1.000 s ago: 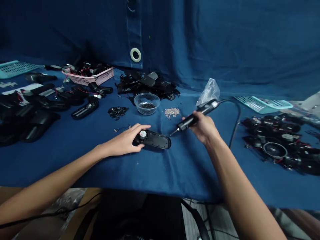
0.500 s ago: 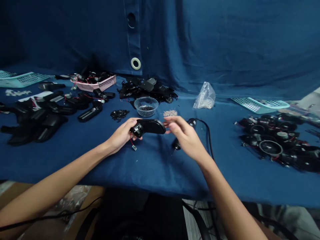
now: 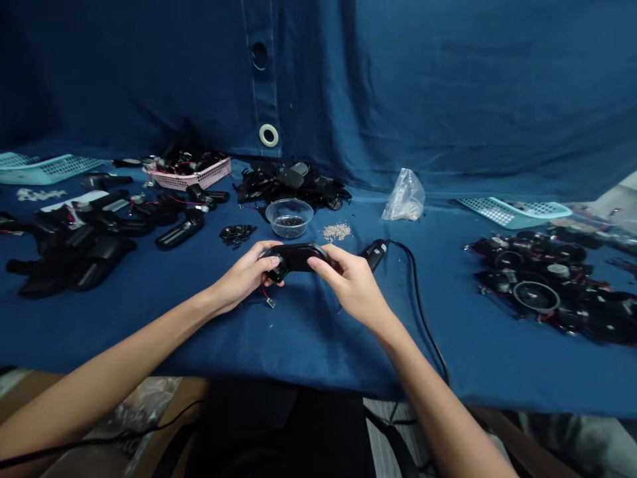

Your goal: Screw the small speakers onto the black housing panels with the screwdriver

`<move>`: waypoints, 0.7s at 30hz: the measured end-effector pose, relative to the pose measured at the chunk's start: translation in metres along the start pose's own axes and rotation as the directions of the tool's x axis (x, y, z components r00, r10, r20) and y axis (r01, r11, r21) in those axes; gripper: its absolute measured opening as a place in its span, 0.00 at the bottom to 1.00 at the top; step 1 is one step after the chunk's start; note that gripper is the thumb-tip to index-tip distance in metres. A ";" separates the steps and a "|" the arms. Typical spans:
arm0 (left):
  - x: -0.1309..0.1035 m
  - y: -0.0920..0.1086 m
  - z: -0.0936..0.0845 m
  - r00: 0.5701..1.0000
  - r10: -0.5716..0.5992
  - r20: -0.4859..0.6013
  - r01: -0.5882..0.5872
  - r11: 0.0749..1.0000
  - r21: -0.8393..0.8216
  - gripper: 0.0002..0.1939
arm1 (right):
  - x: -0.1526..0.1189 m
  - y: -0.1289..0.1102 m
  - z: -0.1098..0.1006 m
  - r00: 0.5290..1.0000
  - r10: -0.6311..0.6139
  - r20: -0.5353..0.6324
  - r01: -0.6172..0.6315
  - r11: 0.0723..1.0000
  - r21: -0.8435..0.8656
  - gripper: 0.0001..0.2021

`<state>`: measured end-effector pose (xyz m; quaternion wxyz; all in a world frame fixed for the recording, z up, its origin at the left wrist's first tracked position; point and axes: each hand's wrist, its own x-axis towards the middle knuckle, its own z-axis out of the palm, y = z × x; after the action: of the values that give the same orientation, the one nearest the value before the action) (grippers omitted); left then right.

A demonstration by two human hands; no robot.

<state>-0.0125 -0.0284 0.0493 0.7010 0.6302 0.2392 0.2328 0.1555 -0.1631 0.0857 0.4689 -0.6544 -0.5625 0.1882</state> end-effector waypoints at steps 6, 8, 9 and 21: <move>-0.003 0.009 -0.007 0.998 -0.044 0.033 0.046 0.997 -0.063 0.20 | 0.002 0.007 0.010 0.997 -0.026 -0.066 0.023 0.998 -0.055 0.16; -0.004 0.010 -0.012 0.999 -0.045 0.024 0.046 0.997 -0.069 0.20 | 0.005 0.011 0.013 0.996 -0.046 -0.077 0.043 0.998 -0.039 0.15; -0.003 0.010 -0.017 0.999 -0.034 0.001 0.034 0.997 -0.062 0.20 | 0.007 0.014 0.014 0.995 -0.057 -0.078 0.056 0.998 -0.013 0.15; 0.108 0.090 -0.258 0.572 0.573 -0.586 0.212 0.588 0.781 0.28 | 0.016 0.052 0.009 0.993 0.047 -0.104 -0.058 0.992 -0.109 0.11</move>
<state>-0.0932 0.2478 0.1111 0.1295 0.7171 0.5261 0.4385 0.1831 -0.1411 0.0427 0.4546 -0.7029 -0.5301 0.1352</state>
